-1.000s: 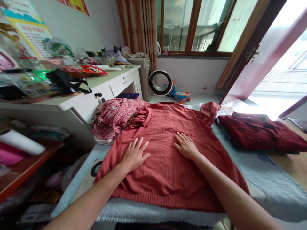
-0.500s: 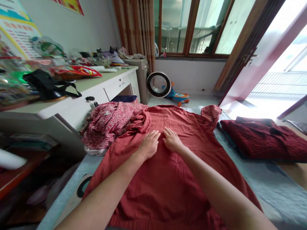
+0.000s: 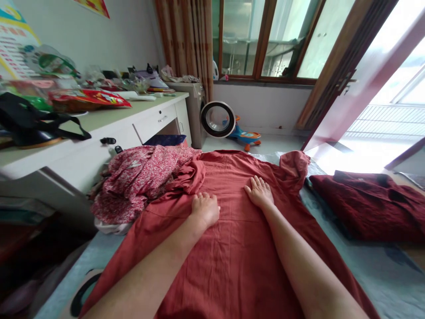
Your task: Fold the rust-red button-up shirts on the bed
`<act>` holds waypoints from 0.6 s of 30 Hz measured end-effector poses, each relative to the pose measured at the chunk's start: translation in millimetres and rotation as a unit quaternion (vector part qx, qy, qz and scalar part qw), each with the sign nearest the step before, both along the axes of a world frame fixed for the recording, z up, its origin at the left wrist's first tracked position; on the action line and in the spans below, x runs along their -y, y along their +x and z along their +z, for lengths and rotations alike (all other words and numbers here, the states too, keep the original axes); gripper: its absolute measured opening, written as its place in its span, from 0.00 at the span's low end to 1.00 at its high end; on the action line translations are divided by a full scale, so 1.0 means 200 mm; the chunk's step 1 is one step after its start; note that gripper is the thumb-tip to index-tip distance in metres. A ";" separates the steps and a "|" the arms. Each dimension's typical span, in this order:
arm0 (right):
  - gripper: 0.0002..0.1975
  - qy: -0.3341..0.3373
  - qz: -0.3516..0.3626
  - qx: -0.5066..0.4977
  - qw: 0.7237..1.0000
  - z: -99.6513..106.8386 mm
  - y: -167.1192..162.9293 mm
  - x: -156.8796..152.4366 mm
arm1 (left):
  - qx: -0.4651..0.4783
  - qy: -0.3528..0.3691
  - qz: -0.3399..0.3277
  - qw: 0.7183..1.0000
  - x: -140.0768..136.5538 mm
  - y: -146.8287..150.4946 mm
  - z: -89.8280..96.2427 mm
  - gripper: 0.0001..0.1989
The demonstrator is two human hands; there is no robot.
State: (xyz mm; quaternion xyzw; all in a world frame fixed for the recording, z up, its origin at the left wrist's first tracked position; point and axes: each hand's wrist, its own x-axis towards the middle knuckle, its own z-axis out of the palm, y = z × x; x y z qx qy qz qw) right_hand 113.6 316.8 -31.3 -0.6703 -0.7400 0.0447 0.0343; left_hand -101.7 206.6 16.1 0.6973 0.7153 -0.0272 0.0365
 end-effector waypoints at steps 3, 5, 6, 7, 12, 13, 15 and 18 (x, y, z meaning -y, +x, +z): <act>0.35 0.005 0.000 -0.002 1.000 0.00 -0.01 0.02 | 0.052 0.064 -0.124 0.989 -0.15 0.15 0.02 0.22; 0.34 0.005 0.001 -0.004 1.000 0.00 -0.02 0.02 | 0.083 0.081 -0.144 0.983 -0.28 0.23 -0.03 0.24; 0.34 0.004 0.003 -0.004 1.000 0.00 -0.01 0.02 | 0.093 0.077 -0.141 0.983 -0.34 0.26 -0.06 0.25; 0.33 0.003 0.004 -0.005 1.000 0.00 -0.01 0.02 | 0.101 0.068 -0.125 0.985 -0.40 0.28 -0.10 0.26; 0.33 -0.004 0.007 -0.006 1.000 -0.01 0.00 0.01 | 0.109 0.038 0.020 0.993 -0.66 0.22 -0.21 0.38; 0.33 -0.004 0.007 -0.007 1.000 -0.01 0.01 0.01 | 0.107 0.041 0.042 0.993 -0.69 0.18 -0.22 0.40; 0.33 -0.005 0.005 -0.013 1.000 -0.01 0.01 0.01 | 0.099 0.061 0.075 0.990 -0.74 0.12 -0.23 0.41; 0.32 -0.010 0.000 -0.022 1.000 0.00 0.00 0.00 | 0.085 0.098 0.091 0.987 -0.77 0.07 -0.25 0.39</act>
